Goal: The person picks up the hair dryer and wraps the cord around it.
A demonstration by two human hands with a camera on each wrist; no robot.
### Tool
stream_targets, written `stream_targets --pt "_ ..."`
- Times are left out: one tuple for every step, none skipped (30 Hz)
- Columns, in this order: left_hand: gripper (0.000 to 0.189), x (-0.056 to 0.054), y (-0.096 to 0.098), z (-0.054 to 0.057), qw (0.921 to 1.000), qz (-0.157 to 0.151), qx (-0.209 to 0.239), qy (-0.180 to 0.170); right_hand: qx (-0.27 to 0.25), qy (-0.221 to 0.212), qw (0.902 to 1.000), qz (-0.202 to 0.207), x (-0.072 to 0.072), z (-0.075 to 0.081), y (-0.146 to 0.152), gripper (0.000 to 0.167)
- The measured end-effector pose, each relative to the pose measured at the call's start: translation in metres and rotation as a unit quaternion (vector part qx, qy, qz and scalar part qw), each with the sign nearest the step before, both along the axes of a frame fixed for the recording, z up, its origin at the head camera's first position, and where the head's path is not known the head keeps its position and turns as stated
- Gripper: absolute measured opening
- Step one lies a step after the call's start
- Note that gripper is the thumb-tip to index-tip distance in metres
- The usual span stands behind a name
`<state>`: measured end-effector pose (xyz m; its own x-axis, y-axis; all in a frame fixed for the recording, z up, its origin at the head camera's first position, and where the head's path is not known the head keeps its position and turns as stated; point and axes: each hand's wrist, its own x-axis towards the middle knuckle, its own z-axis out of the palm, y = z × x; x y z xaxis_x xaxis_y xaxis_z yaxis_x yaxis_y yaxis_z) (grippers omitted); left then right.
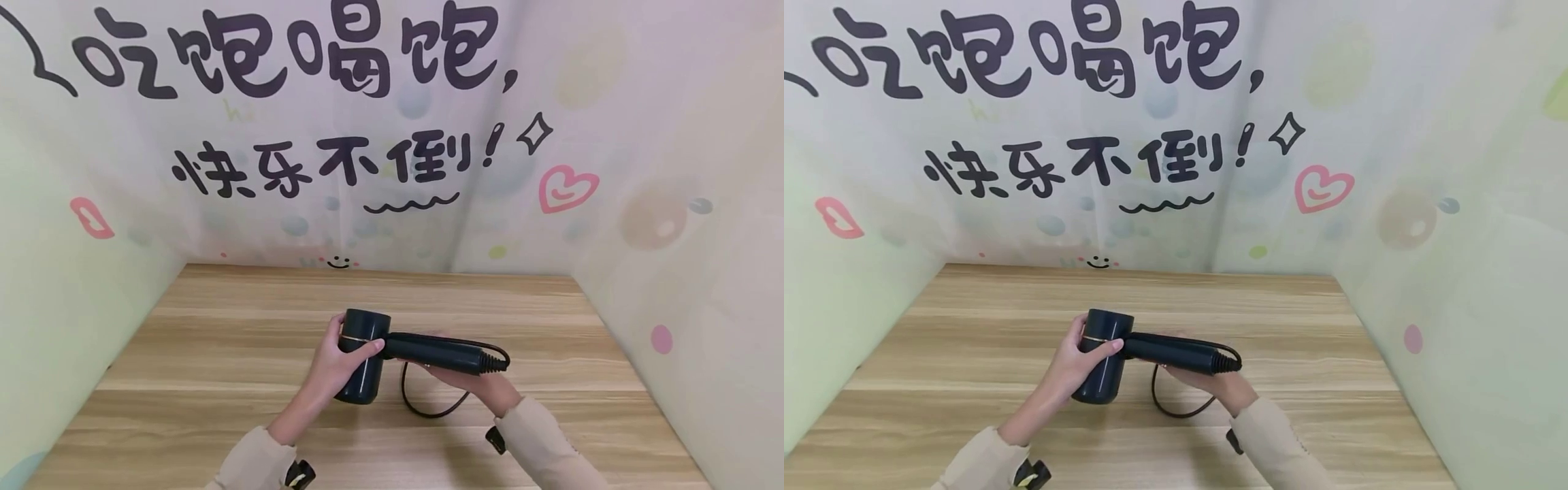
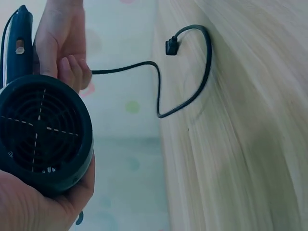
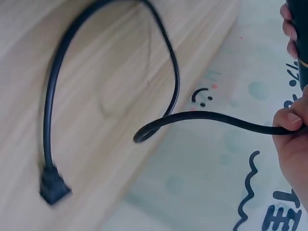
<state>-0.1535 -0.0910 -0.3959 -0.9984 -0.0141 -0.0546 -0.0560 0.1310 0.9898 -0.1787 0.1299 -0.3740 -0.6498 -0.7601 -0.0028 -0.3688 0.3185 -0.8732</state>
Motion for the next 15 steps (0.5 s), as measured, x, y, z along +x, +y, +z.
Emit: stream_targets --pt "0.07 0.0 -0.001 -0.001 1.0 -0.001 -0.001 0.002 0.005 0.049 0.9986 0.016 -0.002 0.004 0.0 0.026" --pt "0.069 0.001 -0.002 -0.001 1.0 -0.004 -0.001 0.002 0.038 0.147 0.9884 0.006 -0.004 0.008 0.0 0.021" --pt "0.069 0.001 -0.003 0.0 0.9999 -0.008 -0.005 0.006 0.023 0.178 0.9837 -0.013 -0.005 0.013 -0.002 0.014" --pt "0.07 0.001 -0.003 0.0 0.9998 -0.012 -0.01 0.011 0.041 0.222 0.9741 -0.015 -0.008 0.013 -0.002 0.01" --pt "0.071 0.002 -0.004 0.001 0.9996 -0.018 -0.017 0.015 0.061 0.273 0.9599 -0.02 -0.011 0.013 -0.002 0.01" --pt "0.071 0.002 -0.004 0.002 0.9992 -0.025 -0.026 0.018 0.075 0.309 0.9479 -0.026 -0.014 0.011 -0.001 0.009" --pt "0.072 0.002 -0.004 0.003 0.9986 -0.032 -0.035 0.021 0.096 0.339 0.9351 -0.038 -0.016 0.01 0.0 0.012" --pt "0.074 0.002 -0.005 0.004 0.9979 -0.04 -0.045 0.025 0.114 0.375 0.9184 -0.052 -0.019 0.007 0.001 0.016" --pt "0.076 0.001 -0.005 0.004 0.9968 -0.048 -0.056 0.029 0.126 0.405 0.9032 -0.064 -0.022 0.004 0.003 0.021" --pt "0.078 0.001 -0.005 0.005 0.9958 -0.054 -0.066 0.033 0.138 0.425 0.891 -0.077 -0.025 0.001 0.005 0.024" --pt "0.079 0.001 -0.005 0.005 0.9948 -0.059 -0.075 0.034 0.143 0.445 0.8793 -0.09 -0.028 0.0 0.007 0.027" --pt "0.08 0.001 -0.006 0.006 0.9939 -0.063 -0.083 0.037 0.15 0.464 0.8669 -0.104 -0.03 -0.001 0.01 0.028" --pt "0.081 0.001 -0.006 0.006 0.9929 -0.066 -0.09 0.041 0.154 0.476 0.8579 -0.118 -0.032 -0.001 0.012 0.029" --pt "0.081 0.001 -0.006 0.006 0.992 -0.07 -0.096 0.043 0.156 0.486 0.8503 -0.13 -0.034 0.0 0.015 0.028" --pt "0.081 0.001 -0.007 0.005 0.991 -0.072 -0.103 0.045 0.152 0.488 0.848 -0.14 -0.036 0.001 0.017 0.026"
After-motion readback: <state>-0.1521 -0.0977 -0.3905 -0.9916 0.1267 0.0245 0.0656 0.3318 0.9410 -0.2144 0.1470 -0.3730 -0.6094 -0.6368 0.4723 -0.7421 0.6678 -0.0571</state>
